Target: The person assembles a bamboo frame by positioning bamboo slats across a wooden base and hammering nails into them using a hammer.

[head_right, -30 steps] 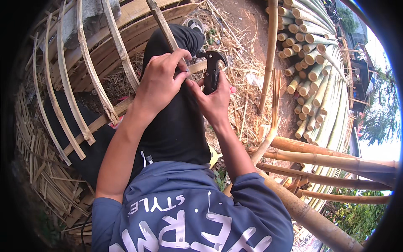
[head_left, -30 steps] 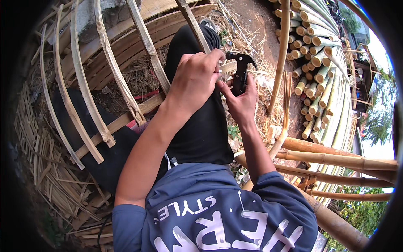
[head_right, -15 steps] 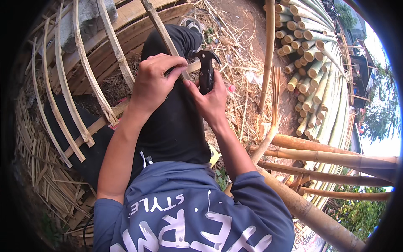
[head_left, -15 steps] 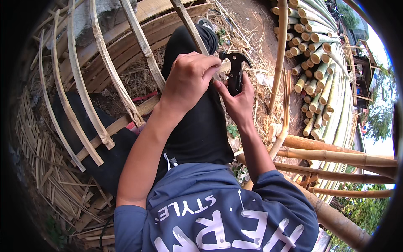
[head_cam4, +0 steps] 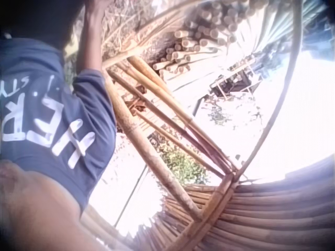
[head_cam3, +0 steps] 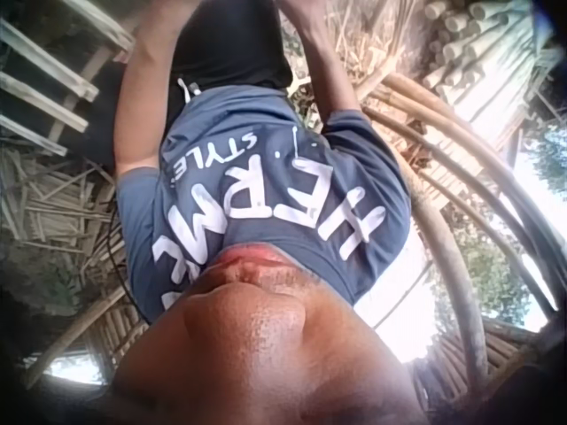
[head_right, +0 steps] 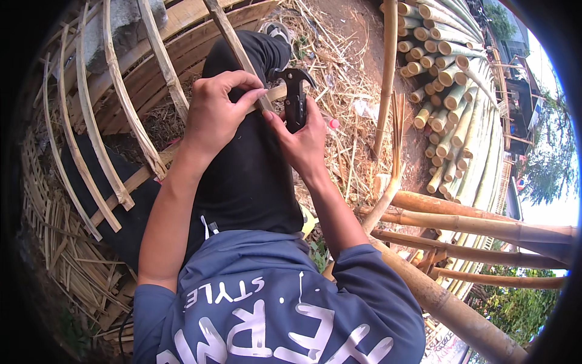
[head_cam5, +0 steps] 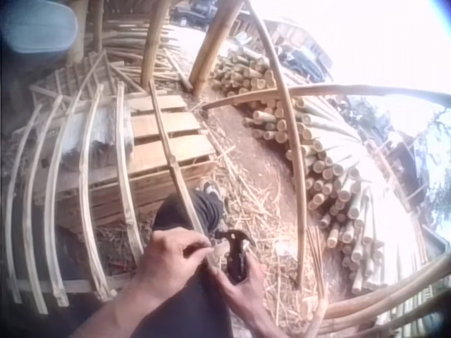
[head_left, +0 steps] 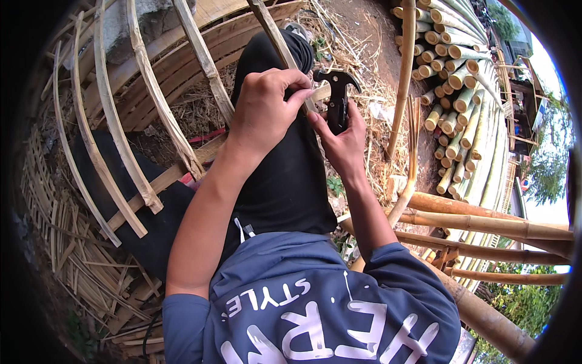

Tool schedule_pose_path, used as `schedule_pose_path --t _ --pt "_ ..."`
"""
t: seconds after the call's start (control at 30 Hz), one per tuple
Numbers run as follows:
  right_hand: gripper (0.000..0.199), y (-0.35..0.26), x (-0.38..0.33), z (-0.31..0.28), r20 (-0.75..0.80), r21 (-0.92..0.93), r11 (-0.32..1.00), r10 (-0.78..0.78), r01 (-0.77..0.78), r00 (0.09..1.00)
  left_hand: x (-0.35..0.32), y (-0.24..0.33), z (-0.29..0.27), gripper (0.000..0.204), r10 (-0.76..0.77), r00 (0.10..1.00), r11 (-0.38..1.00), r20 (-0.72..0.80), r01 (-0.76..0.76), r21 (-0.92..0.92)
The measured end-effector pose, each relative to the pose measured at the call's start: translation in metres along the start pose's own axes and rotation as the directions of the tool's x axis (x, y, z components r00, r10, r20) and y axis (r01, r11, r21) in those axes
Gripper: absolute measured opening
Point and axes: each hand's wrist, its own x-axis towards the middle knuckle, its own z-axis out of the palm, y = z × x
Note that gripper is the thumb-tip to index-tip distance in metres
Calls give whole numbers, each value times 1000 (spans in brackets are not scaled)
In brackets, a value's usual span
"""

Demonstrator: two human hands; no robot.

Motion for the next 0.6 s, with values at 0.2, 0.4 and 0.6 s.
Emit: schedule_pose_path --t 0.2,0.4,0.6 --pt "39 3 0 1 -2 12 1000 -13 13 1000 0 -7 6 10 166 985 983 -49 -161 89" --pt "38 6 -1 2 -11 6 999 -45 45 999 -2 -7 7 10 174 983 978 -49 -167 122" --pt "38 6 -3 4 -19 12 1000 -13 14 1000 -2 -8 7 10 196 979 974 -54 -188 126"
